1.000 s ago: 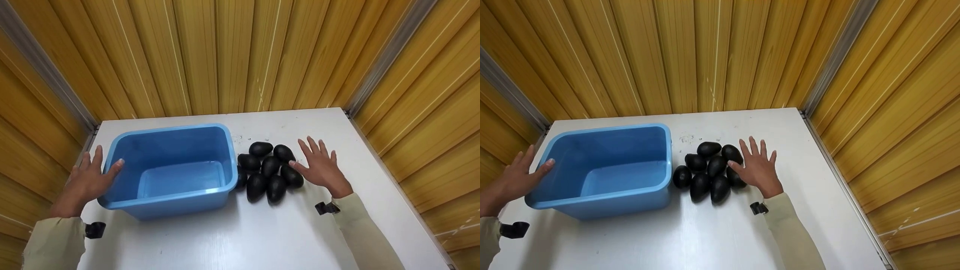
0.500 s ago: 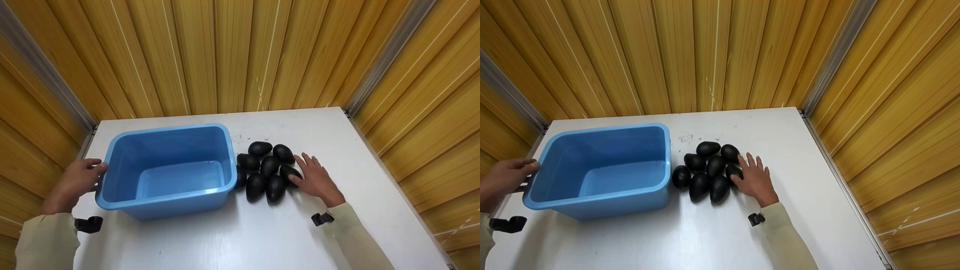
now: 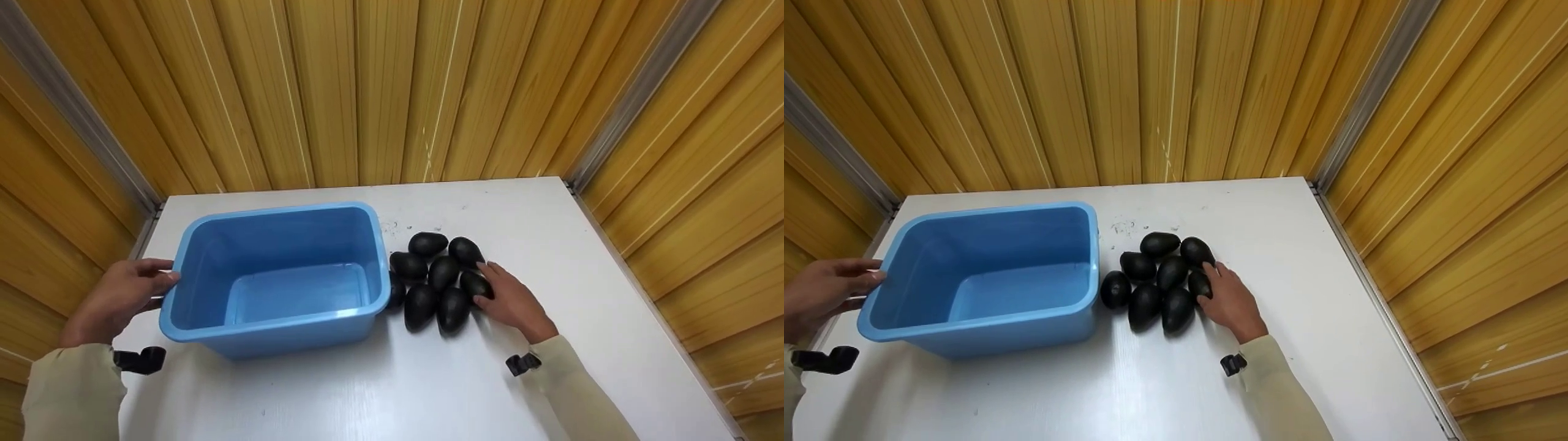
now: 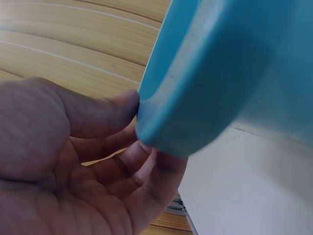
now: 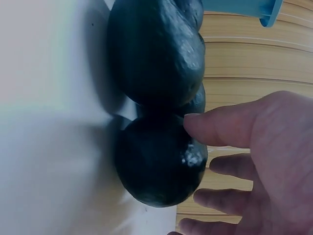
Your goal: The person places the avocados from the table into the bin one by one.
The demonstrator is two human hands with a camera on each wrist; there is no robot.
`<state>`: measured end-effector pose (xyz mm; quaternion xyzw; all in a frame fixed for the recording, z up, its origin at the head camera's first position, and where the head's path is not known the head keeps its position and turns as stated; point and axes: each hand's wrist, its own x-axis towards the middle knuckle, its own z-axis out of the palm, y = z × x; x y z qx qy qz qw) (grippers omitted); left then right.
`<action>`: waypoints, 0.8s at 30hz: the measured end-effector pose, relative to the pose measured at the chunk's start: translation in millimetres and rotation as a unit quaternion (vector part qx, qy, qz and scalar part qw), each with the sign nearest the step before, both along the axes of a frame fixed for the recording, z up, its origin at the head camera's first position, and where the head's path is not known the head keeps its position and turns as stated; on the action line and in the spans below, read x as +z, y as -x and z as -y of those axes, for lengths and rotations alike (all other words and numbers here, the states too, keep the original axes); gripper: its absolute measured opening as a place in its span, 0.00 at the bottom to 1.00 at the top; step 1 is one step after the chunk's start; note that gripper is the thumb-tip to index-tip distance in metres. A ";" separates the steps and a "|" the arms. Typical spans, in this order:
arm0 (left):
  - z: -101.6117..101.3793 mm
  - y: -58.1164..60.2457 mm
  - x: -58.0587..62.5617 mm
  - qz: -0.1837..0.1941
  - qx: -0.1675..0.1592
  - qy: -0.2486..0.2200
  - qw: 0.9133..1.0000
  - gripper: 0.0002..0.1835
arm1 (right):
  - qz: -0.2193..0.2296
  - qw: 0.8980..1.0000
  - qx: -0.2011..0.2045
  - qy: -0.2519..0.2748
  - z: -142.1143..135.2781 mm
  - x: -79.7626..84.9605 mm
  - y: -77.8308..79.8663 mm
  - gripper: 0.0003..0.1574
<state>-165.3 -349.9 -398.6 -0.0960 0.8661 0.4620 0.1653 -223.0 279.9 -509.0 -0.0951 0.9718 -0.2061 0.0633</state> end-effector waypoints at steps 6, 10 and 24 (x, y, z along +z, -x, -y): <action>2.5 2.6 0.7 0.019 -0.007 -0.008 1.000 0.41 | -0.020 0.999 -0.005 0.028 3.8 -8.5 -1.8 0.42; 5.9 3.7 1.4 0.025 -0.009 -0.007 1.000 0.41 | -0.040 0.998 -0.016 0.055 6.4 -15.9 -3.1 0.41; -0.9 4.5 5.2 0.029 -0.014 0.015 0.999 0.37 | -0.133 0.987 -0.038 0.077 13.4 -35.1 -6.9 0.39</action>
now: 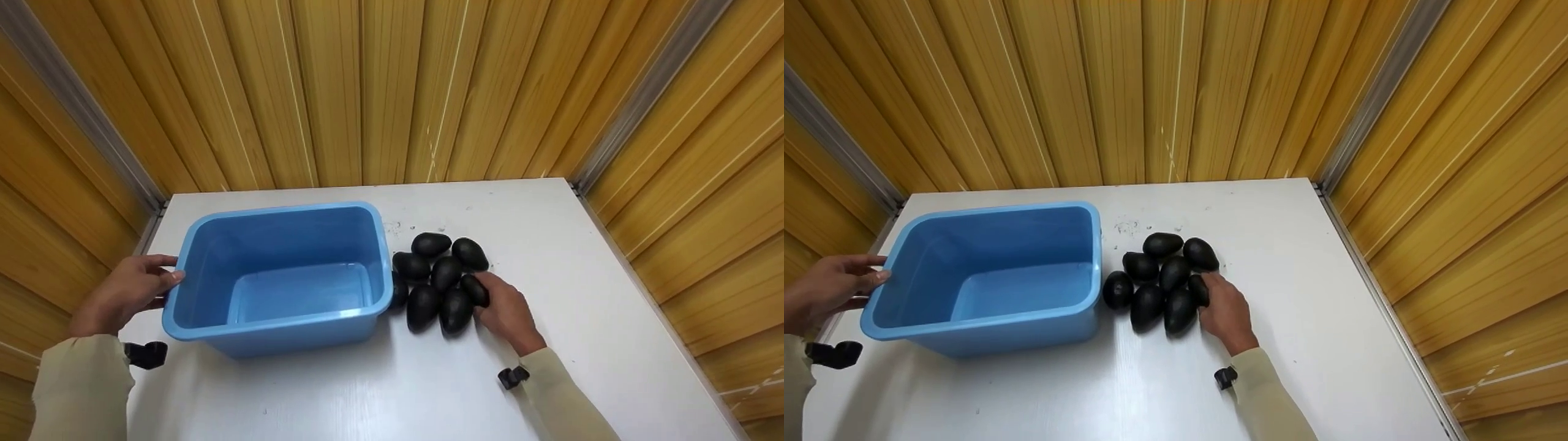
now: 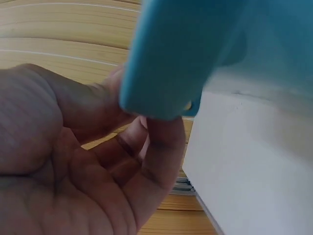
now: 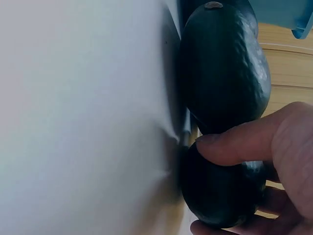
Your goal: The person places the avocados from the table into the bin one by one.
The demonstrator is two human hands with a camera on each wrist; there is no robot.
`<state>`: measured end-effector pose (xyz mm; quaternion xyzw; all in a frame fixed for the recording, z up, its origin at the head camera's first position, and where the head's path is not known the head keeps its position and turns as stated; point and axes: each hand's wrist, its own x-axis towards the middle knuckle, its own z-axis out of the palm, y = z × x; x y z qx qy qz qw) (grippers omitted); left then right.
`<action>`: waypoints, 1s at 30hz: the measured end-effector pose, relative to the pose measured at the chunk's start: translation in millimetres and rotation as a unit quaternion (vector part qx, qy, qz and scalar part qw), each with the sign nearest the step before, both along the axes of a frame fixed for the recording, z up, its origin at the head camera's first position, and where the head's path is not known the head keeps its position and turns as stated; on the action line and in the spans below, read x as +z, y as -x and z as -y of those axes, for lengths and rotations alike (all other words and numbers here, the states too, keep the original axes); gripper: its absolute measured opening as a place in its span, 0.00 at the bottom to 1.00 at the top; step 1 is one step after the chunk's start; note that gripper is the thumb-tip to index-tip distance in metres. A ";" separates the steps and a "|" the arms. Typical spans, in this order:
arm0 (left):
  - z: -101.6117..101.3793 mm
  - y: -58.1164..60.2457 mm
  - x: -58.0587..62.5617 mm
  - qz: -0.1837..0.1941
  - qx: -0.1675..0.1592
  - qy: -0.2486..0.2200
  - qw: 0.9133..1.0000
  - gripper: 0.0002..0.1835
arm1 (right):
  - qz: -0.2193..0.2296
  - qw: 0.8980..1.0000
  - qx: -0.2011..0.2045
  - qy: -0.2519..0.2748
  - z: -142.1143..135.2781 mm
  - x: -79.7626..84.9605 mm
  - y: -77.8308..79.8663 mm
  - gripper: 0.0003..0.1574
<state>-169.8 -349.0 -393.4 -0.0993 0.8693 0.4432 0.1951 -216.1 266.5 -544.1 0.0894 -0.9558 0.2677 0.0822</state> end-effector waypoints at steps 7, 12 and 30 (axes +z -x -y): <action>-1.8 0.7 1.3 -0.003 0.000 0.013 1.000 0.37 | -0.015 1.000 -0.007 -0.002 -2.2 -1.7 1.5 0.40; -1.2 -1.0 0.9 -0.003 -0.004 0.008 1.000 0.35 | -0.010 1.000 -0.003 -0.008 -4.8 -1.3 1.7 0.41; 0.8 -2.5 -3.9 -0.008 -0.002 -0.005 1.000 0.37 | 0.010 1.000 -0.004 -0.006 -6.0 16.0 -8.8 0.41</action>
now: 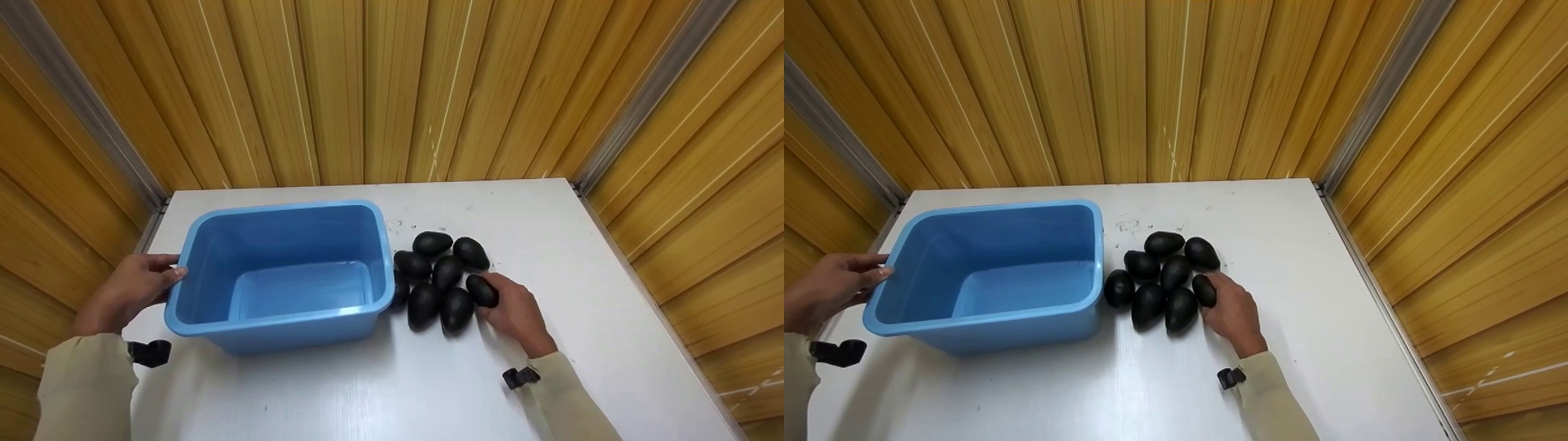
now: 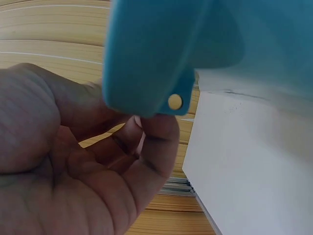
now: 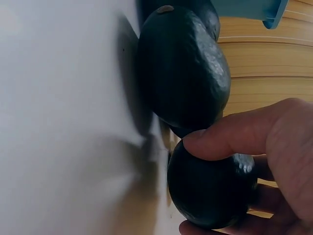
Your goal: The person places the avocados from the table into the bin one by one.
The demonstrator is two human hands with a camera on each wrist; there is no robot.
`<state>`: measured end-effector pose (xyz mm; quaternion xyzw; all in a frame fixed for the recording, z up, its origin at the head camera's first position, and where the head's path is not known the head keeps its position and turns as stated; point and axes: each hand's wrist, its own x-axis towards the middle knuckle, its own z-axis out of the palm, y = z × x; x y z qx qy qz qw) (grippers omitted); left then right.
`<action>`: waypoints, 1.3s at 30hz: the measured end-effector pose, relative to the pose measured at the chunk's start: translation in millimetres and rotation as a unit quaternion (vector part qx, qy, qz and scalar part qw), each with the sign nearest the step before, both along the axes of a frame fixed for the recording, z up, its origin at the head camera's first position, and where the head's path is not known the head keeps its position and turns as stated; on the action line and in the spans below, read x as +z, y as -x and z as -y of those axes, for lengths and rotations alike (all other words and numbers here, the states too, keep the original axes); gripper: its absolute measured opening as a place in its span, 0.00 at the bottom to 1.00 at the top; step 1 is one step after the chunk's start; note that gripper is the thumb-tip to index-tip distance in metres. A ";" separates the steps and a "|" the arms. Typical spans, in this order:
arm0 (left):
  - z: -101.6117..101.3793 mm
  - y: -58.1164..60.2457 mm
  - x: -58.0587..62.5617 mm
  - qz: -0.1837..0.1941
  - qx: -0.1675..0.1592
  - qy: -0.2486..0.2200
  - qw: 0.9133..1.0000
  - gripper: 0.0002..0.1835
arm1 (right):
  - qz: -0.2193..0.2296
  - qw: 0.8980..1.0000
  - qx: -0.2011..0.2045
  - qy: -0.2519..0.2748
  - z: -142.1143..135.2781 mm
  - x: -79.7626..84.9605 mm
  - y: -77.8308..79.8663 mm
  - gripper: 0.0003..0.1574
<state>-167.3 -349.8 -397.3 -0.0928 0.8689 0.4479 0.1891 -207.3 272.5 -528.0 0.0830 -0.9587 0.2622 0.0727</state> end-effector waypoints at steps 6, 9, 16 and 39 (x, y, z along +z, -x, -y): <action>-0.2 -0.3 1.0 0.004 0.000 0.000 1.000 0.37 | -0.014 1.000 0.004 0.000 -0.1 4.3 -1.9 0.40; -0.2 -0.1 0.7 0.004 -0.001 0.001 1.000 0.37 | -0.018 1.000 0.005 0.002 -0.5 7.5 -3.0 0.39; 1.5 0.5 -0.9 0.009 0.001 -0.004 1.000 0.37 | -0.021 1.000 0.003 -0.007 -0.9 19.7 -3.1 0.40; -1.8 0.4 3.2 0.013 0.002 -0.002 1.000 0.37 | -0.066 0.998 0.021 -0.005 3.3 58.9 -10.9 0.39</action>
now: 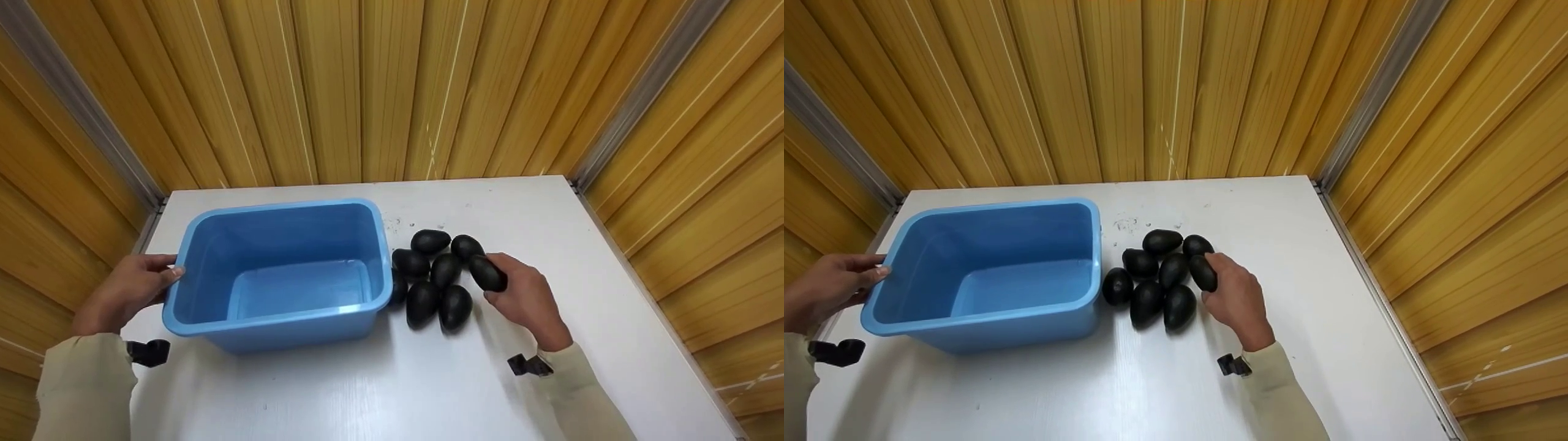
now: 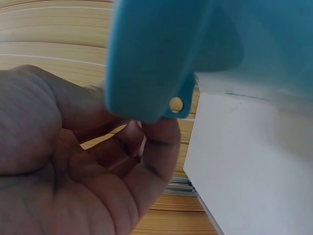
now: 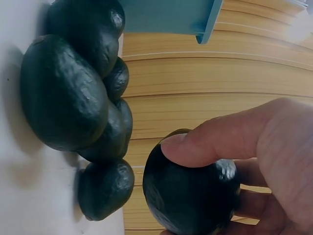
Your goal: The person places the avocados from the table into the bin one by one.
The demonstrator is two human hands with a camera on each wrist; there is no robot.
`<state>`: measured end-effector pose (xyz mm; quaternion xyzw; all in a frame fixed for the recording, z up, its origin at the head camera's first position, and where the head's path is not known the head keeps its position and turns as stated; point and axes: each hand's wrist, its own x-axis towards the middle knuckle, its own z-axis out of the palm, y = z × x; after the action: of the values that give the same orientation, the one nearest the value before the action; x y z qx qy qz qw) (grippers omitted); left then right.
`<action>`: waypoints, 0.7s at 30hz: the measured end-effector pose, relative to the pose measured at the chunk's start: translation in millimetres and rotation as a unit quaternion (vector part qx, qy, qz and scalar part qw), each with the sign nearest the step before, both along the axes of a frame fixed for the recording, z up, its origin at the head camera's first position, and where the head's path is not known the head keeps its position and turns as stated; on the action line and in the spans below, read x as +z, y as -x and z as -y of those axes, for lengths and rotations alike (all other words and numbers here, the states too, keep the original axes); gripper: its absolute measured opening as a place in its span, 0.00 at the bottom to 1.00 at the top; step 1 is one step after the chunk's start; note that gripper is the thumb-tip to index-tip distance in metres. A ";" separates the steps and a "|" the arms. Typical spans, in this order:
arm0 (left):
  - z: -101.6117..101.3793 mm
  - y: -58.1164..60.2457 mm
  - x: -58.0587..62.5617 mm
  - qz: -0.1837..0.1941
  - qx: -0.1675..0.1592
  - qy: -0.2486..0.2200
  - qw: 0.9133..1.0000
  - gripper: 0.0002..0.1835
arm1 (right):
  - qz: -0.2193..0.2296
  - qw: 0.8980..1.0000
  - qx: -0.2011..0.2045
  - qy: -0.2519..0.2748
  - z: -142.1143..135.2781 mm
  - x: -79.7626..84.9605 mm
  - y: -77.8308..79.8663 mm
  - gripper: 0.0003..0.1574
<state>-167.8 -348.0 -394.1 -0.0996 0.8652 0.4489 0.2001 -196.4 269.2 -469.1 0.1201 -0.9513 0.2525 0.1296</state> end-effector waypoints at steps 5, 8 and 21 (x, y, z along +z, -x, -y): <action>0.8 -0.5 0.4 0.001 0.001 0.004 1.000 0.37 | -0.013 1.000 0.004 -0.002 1.7 7.0 -1.3 0.38; 0.6 -0.6 0.3 0.000 0.000 0.004 1.000 0.37 | -0.009 1.000 0.003 -0.002 2.6 10.5 -1.3 0.39; 0.3 -0.6 -0.5 -0.005 -0.001 0.005 1.000 0.37 | -0.016 1.000 0.000 -0.010 8.5 24.2 0.5 0.38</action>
<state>-167.2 -348.4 -394.6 -0.0972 0.8686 0.4448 0.1956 -197.0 260.7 -445.0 0.1254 -0.9516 0.2414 0.1434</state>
